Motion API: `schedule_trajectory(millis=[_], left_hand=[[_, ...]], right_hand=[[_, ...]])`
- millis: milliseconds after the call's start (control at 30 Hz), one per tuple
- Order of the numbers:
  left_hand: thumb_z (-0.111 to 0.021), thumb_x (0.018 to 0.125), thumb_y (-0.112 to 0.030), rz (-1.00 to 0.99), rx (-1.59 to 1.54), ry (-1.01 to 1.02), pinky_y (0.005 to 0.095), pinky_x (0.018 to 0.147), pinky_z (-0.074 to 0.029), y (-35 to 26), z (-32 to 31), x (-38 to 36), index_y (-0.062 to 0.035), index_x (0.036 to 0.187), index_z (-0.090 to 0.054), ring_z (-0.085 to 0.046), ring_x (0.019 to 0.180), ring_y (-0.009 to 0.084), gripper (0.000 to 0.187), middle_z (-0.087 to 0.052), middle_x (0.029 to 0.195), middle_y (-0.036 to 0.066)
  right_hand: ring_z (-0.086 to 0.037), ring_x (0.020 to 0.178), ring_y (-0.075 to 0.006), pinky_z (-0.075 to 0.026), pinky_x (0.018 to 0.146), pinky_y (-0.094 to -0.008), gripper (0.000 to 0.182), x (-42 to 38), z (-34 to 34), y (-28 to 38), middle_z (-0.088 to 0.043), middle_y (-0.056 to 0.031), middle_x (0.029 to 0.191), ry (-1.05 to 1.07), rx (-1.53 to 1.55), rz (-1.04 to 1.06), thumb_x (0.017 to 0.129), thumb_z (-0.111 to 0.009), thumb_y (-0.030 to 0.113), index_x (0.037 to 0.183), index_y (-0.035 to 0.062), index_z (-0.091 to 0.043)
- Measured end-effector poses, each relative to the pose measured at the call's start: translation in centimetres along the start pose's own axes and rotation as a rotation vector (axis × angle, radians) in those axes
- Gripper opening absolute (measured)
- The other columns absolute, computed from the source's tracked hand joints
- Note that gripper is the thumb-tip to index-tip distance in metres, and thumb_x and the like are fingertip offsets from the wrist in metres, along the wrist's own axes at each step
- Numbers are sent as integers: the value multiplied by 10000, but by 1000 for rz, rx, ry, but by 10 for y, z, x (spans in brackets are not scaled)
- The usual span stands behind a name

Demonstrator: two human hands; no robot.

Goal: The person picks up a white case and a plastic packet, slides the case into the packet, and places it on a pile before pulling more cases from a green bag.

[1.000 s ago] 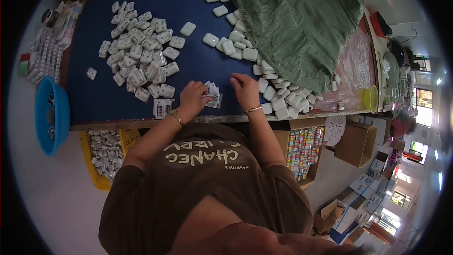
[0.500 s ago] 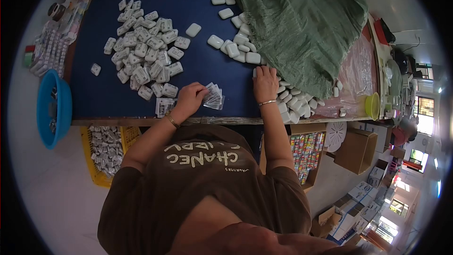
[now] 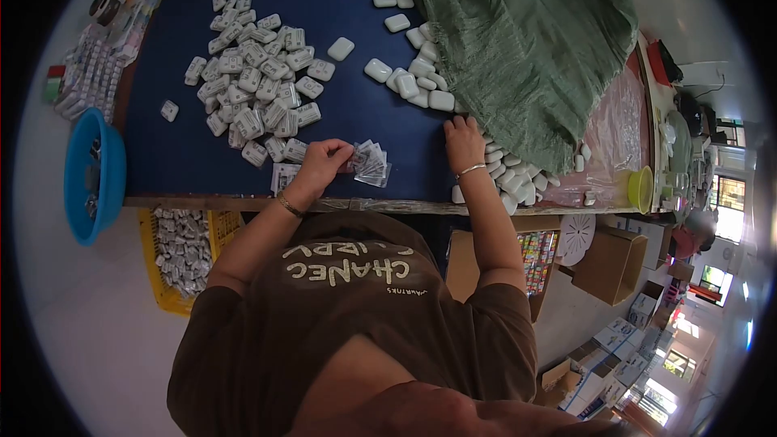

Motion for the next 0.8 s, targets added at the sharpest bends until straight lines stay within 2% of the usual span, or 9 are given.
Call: schedule_trajectory(millis=[67,133,167,233,367,567,667,733,800], left_hand=[[-586,943,-141,67,-104,19,247,678,-547,6,-3,1,-2,924,-649,-579,707,68,154,-625,803,8],[-582,946,-146,74,-108,21,258,686,-555,9,-3,3,-5,925,-644,-581,709,72,155,-619,800,8],[-577,950,-150,86,-105,27,270,694,-564,11,-4,4,-9,926,-639,-584,711,76,156,-614,797,8],[-590,941,-143,95,-157,27,264,691,-567,12,-7,4,7,947,-643,-595,721,85,160,-624,814,22],[-601,936,-147,108,-317,107,279,719,-579,10,-14,3,35,1008,-634,-634,787,123,199,-651,888,59],[-597,939,-157,28,-355,72,286,757,-574,3,-17,-5,37,1040,-630,-658,895,155,221,-670,1007,102],[-628,913,-115,97,-300,-16,265,755,-567,12,-4,-4,32,1015,-650,-663,833,149,180,-682,957,95],[-656,888,-97,69,-240,-28,250,725,-556,10,0,-3,35,988,-666,-655,790,135,166,-683,913,90],[-685,863,-79,45,-176,-39,235,696,-545,6,2,-2,39,961,-682,-646,748,120,153,-684,868,85]], right_hand=[[-579,932,-285,-534,680,-372,221,2,12,4,-601,-64,967,38,4,29,771,-680,202,966,111,-634],[-621,773,-209,-518,608,-322,288,-6,49,21,-635,-51,897,-243,344,71,778,-739,229,1001,75,-640],[-621,773,-209,-518,608,-322,288,-7,53,33,-635,-51,897,-241,344,76,778,-739,229,1001,75,-640],[-631,684,-164,-488,587,-268,250,-13,11,60,-664,-94,825,256,1548,-193,805,-721,142,1008,19,-642],[-627,625,-121,-498,565,-266,232,-23,24,103,-677,-119,790,140,1465,-80,840,-681,102,1031,-17,-625],[-650,654,-152,-520,608,-281,249,-28,28,95,-682,-112,763,57,1397,-294,831,-679,93,1046,-17,-622],[-652,681,-153,-523,637,-280,245,-25,17,88,-687,-114,809,30,1409,-269,831,-673,80,1052,-15,-628],[-651,723,-148,-520,671,-271,242,-21,29,74,-686,-120,870,-170,1426,-253,828,-673,62,1055,-12,-636],[-641,757,-123,-520,685,-255,243,-16,35,72,-682,-100,897,-141,1417,-228,849,-663,57,1077,-19,-627]])
Point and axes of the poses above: each hand's wrist, its own x-axis towards the middle knuckle, its own z-axis out of the back of the hand, y = z × x, the point moved 9 cm from there along x, towards the middle knuckle
